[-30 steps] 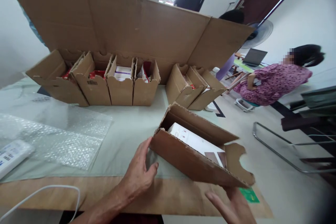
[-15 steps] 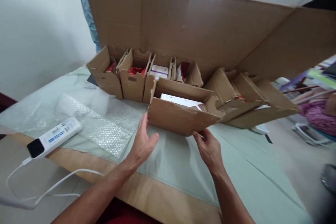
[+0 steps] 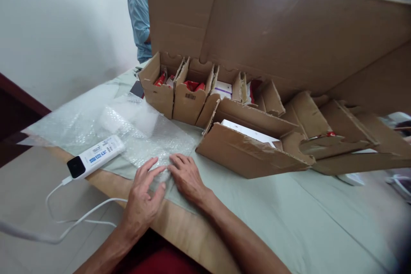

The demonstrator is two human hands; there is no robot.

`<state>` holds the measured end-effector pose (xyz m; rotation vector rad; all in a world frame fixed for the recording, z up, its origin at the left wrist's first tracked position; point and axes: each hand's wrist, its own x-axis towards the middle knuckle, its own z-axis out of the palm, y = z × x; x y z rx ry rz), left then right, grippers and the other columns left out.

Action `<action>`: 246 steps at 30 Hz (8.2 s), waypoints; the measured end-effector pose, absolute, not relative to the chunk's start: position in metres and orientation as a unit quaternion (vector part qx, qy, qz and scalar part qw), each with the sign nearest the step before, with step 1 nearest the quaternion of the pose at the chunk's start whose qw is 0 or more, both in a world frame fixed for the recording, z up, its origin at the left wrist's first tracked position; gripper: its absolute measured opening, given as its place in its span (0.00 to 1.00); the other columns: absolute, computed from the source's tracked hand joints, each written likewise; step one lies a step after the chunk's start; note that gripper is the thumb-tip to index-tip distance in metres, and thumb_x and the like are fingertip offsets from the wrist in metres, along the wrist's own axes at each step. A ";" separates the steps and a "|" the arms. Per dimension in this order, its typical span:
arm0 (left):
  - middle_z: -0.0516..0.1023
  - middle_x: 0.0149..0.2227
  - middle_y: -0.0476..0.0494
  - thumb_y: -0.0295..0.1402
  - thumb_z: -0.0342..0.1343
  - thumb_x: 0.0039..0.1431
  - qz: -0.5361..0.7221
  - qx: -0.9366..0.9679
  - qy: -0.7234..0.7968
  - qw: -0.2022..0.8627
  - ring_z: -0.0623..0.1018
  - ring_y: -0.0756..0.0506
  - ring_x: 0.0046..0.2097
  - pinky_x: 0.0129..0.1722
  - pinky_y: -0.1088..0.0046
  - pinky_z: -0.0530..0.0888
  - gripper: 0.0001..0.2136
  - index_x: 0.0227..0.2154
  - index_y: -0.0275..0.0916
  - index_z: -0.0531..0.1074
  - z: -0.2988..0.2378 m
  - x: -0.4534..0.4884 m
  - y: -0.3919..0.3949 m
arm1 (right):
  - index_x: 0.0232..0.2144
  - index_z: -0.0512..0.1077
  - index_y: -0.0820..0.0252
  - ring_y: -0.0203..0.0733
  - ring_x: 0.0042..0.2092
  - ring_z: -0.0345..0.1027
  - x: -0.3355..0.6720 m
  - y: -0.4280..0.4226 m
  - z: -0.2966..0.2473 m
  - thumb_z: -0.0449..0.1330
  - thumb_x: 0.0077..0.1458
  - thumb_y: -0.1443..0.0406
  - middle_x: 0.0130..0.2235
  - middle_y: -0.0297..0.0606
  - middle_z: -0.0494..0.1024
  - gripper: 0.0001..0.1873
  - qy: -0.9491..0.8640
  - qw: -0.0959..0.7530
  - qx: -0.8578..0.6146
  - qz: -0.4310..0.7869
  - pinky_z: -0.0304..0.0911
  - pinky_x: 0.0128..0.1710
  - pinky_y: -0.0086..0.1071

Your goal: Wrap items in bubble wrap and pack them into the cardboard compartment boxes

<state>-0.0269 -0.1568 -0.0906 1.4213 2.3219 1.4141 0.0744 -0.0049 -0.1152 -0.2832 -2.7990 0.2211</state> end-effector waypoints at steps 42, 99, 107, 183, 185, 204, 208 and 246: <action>0.81 0.32 0.40 0.35 0.50 0.67 0.021 0.691 0.723 0.005 0.80 0.37 0.35 0.38 0.58 0.76 0.11 0.37 0.39 0.77 -0.090 0.001 -0.132 | 0.43 0.78 0.57 0.54 0.55 0.74 0.335 -0.058 -0.081 0.61 0.63 0.66 0.52 0.44 0.81 0.08 -0.936 0.161 -0.280 0.137 0.67 0.54 0.54; 0.60 0.71 0.31 0.51 0.57 0.63 0.081 0.847 0.521 0.074 0.58 0.31 0.73 0.70 0.45 0.54 0.35 0.68 0.39 0.60 -0.108 -0.001 -0.149 | 0.54 0.74 0.60 0.54 0.65 0.66 0.369 -0.068 -0.105 0.52 0.62 0.77 0.61 0.50 0.75 0.22 -0.947 0.116 -0.298 -0.009 0.66 0.56 0.48; 0.72 0.65 0.36 0.29 0.50 0.61 0.090 0.819 0.558 0.099 0.70 0.36 0.66 0.68 0.45 0.60 0.27 0.64 0.39 0.66 -0.100 -0.018 -0.142 | 0.42 0.77 0.54 0.46 0.52 0.77 0.355 -0.060 -0.103 0.54 0.70 0.62 0.49 0.41 0.83 0.11 -0.762 0.307 -0.454 0.345 0.70 0.53 0.41; 0.81 0.35 0.42 0.34 0.50 0.68 0.324 0.531 0.783 0.011 0.80 0.37 0.40 0.47 0.52 0.75 0.25 0.66 0.35 0.57 -0.124 -0.010 -0.170 | 0.72 0.44 0.52 0.48 0.52 0.76 0.134 -0.036 -0.103 0.66 0.57 0.56 0.56 0.48 0.77 0.50 -0.496 0.188 -0.298 0.794 0.72 0.35 0.33; 0.80 0.34 0.43 0.32 0.50 0.68 0.294 0.552 0.780 -0.014 0.79 0.37 0.40 0.46 0.53 0.74 0.27 0.68 0.38 0.55 -0.125 -0.011 -0.170 | 0.73 0.39 0.50 0.47 0.51 0.76 0.143 -0.038 -0.107 0.62 0.61 0.58 0.57 0.48 0.76 0.48 -0.568 0.201 -0.294 0.742 0.74 0.37 0.36; 0.81 0.35 0.46 0.29 0.55 0.67 0.396 0.584 0.708 0.039 0.80 0.46 0.36 0.38 0.70 0.75 0.08 0.46 0.37 0.76 -0.112 -0.012 -0.189 | 0.49 0.75 0.56 0.42 0.44 0.78 0.175 -0.040 -0.105 0.55 0.71 0.60 0.43 0.40 0.83 0.12 -0.891 0.258 -0.208 0.312 0.72 0.45 0.37; 0.80 0.30 0.48 0.33 0.55 0.66 0.386 0.529 0.754 0.050 0.79 0.47 0.30 0.32 0.71 0.74 0.11 0.46 0.35 0.78 -0.116 -0.017 -0.176 | 0.51 0.73 0.58 0.48 0.48 0.75 0.179 -0.048 -0.104 0.59 0.67 0.63 0.48 0.46 0.81 0.12 -0.909 0.336 -0.194 0.154 0.68 0.47 0.42; 0.83 0.49 0.38 0.40 0.61 0.59 0.590 0.251 0.578 0.505 0.82 0.38 0.52 0.52 0.60 0.80 0.21 0.54 0.39 0.73 -0.093 0.022 -0.163 | 0.56 0.72 0.53 0.54 0.59 0.68 0.193 -0.056 -0.071 0.61 0.64 0.52 0.58 0.46 0.75 0.21 -0.823 0.248 -0.326 0.392 0.61 0.60 0.51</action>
